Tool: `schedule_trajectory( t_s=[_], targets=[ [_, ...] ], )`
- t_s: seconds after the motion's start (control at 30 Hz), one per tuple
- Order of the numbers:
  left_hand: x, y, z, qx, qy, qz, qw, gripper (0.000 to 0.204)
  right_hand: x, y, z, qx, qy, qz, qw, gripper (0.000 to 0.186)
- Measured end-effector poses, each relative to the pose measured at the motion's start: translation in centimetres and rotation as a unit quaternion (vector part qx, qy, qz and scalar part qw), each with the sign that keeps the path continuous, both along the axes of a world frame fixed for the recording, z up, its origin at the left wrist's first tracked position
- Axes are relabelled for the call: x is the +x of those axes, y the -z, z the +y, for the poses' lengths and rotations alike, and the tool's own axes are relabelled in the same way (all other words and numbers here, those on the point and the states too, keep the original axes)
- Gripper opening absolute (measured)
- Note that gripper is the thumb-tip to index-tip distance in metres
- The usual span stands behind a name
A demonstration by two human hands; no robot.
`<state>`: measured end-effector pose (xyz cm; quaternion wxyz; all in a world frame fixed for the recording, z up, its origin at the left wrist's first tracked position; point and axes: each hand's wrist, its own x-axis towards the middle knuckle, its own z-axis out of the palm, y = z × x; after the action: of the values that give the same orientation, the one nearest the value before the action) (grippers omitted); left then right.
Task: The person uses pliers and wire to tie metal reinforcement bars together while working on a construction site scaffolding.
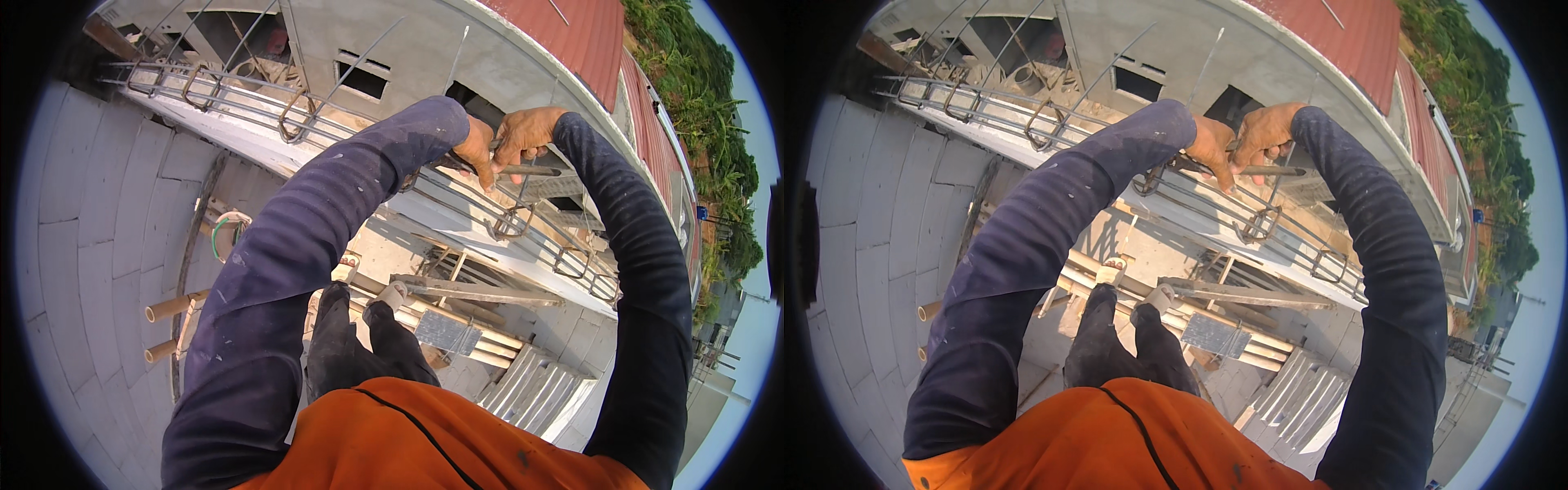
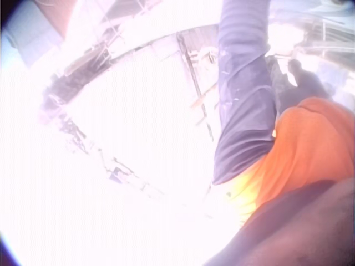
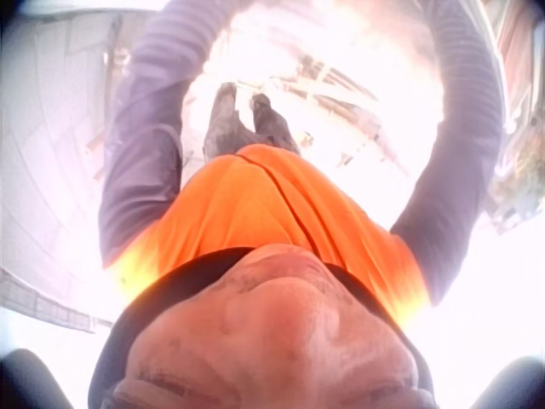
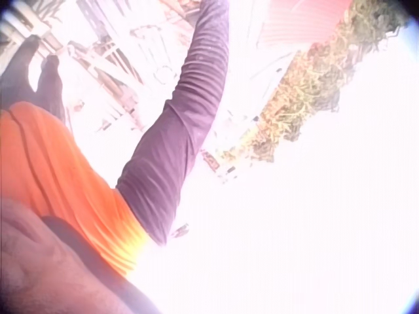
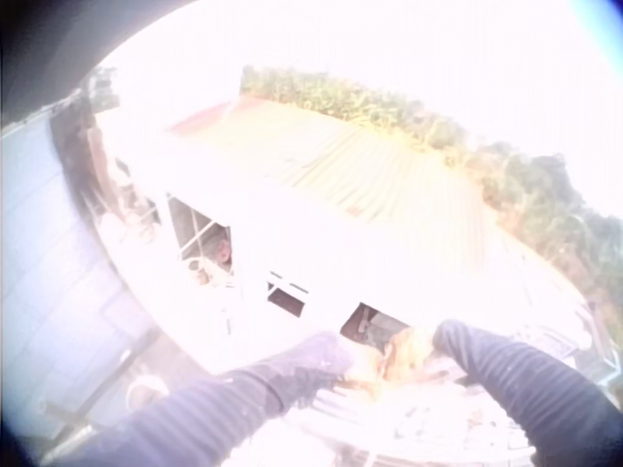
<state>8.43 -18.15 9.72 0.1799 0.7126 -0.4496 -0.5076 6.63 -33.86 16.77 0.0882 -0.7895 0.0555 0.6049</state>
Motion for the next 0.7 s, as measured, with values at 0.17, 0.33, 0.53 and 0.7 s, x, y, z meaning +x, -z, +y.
schedule_trajectory(
  t_s=[0.17,0.33,0.53,0.7],
  targets=[
    [0.3,0.7,0.3,-0.042,-0.004,0.009,0.999,0.055,-3.7,-4.1,2.1,-0.005,-0.153,-0.204,0.967,0.045],
    [1.6,0.0,1.1,-0.017,0.000,0.052,0.999,0.051,-10.2,-3.2,1.0,-0.077,-0.374,-0.540,0.750,0.066],
    [0.6,0.3,-0.4,-0.043,-0.018,0.071,0.996,0.054,-9.0,-1.4,-2.2,-0.052,-0.332,-0.510,0.792,0.046],
    [-1.0,-0.1,-0.1,-0.143,-0.123,0.048,0.981,0.055,-3.2,-4.0,0.2,-0.035,0.036,-0.152,0.987,0.029]
  ],
)
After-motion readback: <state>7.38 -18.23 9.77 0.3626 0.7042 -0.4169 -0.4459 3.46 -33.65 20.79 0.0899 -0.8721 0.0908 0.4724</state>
